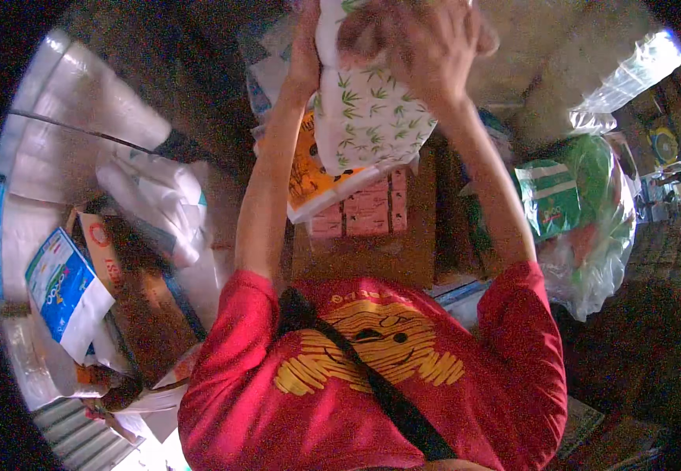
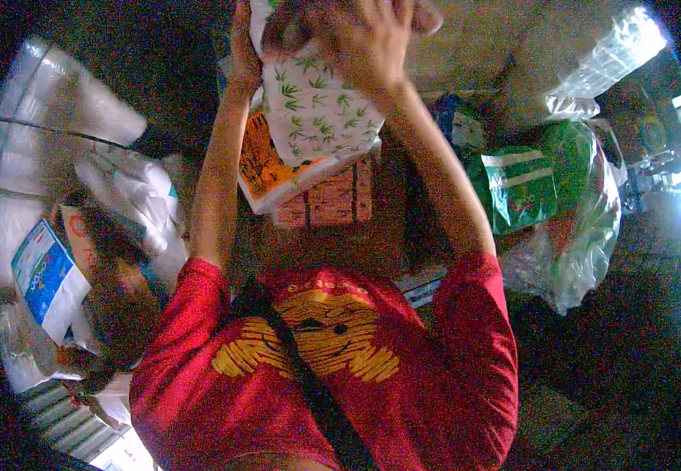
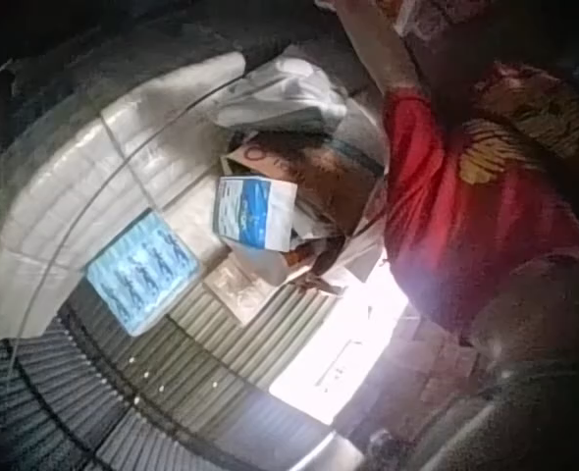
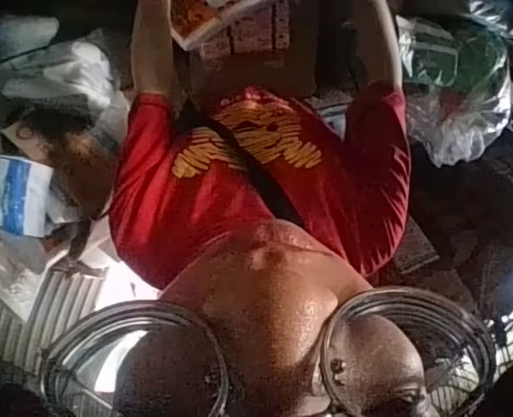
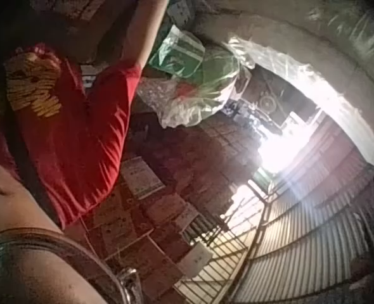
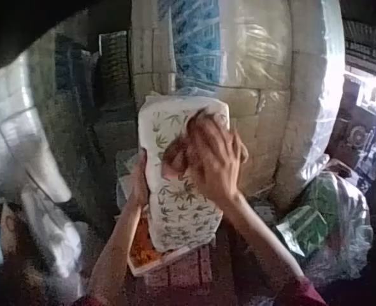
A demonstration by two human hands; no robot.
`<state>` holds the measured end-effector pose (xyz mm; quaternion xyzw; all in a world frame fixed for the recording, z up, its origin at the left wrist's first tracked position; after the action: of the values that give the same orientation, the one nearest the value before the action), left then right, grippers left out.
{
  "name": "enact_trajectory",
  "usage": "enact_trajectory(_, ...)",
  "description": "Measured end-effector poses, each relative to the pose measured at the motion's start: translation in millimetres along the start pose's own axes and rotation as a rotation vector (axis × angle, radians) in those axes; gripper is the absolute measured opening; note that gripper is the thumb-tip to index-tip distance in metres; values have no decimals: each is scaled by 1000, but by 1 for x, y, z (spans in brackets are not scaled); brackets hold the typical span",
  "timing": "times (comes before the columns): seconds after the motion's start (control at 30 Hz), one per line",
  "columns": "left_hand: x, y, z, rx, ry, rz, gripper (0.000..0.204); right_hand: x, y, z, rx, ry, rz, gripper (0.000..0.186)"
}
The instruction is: Wiping down packages of paper towels and tissues with a cloth in a storage area.
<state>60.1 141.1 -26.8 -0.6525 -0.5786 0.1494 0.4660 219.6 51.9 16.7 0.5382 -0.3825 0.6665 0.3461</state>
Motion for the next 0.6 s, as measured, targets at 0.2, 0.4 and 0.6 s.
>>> enact_trajectory(0.2,6,-2,-4,-70,-110,96,64,-97,68,4,120,425,355,31)
enact_trajectory(0.4,-51,-3,-35,185,-160,-280,70,-43,38,15,427,79,-200,53)
enact_trajectory(0.6,-59,6,-38,699,158,-532,96,-32,29,25,396,-69,-492,64)
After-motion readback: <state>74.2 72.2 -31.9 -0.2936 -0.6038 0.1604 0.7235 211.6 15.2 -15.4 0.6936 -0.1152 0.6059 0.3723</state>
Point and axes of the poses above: each hand's wrist, its own x-axis towards the middle knuckle, its own z-axis out of the back of the hand, y = z × x, the point moved 1 cm from there along x, towards the middle knuckle, and after that the axes turned 10 degrees about -y, right-handed, at the moved point
